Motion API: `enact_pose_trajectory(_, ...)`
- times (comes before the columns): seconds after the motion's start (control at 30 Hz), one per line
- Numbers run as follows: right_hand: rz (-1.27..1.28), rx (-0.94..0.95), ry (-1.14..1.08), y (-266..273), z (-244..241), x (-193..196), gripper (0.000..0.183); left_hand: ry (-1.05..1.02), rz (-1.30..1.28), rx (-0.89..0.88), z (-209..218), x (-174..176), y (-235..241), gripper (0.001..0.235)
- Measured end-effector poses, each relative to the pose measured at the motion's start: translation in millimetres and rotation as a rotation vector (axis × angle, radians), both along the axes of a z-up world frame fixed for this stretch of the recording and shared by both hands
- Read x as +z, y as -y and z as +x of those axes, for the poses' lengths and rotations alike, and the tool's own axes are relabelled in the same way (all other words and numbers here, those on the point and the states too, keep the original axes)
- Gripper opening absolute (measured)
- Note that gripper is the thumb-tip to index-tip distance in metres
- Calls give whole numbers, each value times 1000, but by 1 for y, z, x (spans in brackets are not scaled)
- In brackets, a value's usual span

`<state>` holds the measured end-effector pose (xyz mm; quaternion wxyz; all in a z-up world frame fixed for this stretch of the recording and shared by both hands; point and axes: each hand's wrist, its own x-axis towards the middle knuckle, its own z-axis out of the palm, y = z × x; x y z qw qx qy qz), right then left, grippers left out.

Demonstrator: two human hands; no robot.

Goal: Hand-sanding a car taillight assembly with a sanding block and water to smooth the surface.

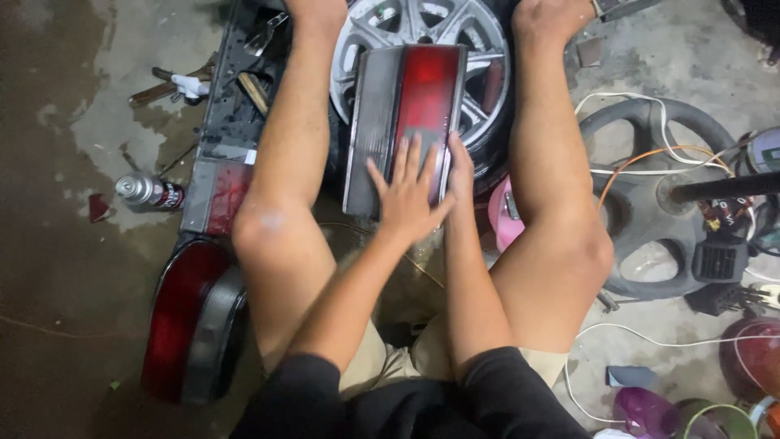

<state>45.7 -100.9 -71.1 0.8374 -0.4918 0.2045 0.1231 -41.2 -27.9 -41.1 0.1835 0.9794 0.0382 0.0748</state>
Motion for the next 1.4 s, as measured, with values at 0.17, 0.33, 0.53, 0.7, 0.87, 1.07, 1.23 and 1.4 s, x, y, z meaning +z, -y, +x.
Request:
enact_pose_trajectory(0.17,88,-78,-18,7,17,-27,53,40,108,39,110,-8,-13,82)
enact_pose_trajectory(0.33,147,-64,-65,16,37,-120,55,37,74,30,69,1,-3,81)
enact_pose_trajectory(0.53,231,-5,-59,10,35,-98,68,77,56,-54,-47,-3,18,85)
enact_pose_trajectory(0.7,236,41,-16,11,42,-117,88,179,93,-44,-56,-13,22,81)
enact_pose_trajectory(0.87,346,-39,-40,18,46,-131,99,274,60,-8,38,-27,5,73)
enact_pose_trajectory(1.07,354,-108,-32,25,44,-149,85,193,84,72,107,-26,4,82)
enact_pose_trajectory(1.23,382,-54,-15,18,45,-131,98,147,58,16,17,-11,13,89)
enact_pose_trajectory(1.4,420,-83,-29,14,43,-134,101,23,18,1,-57,-3,24,84)
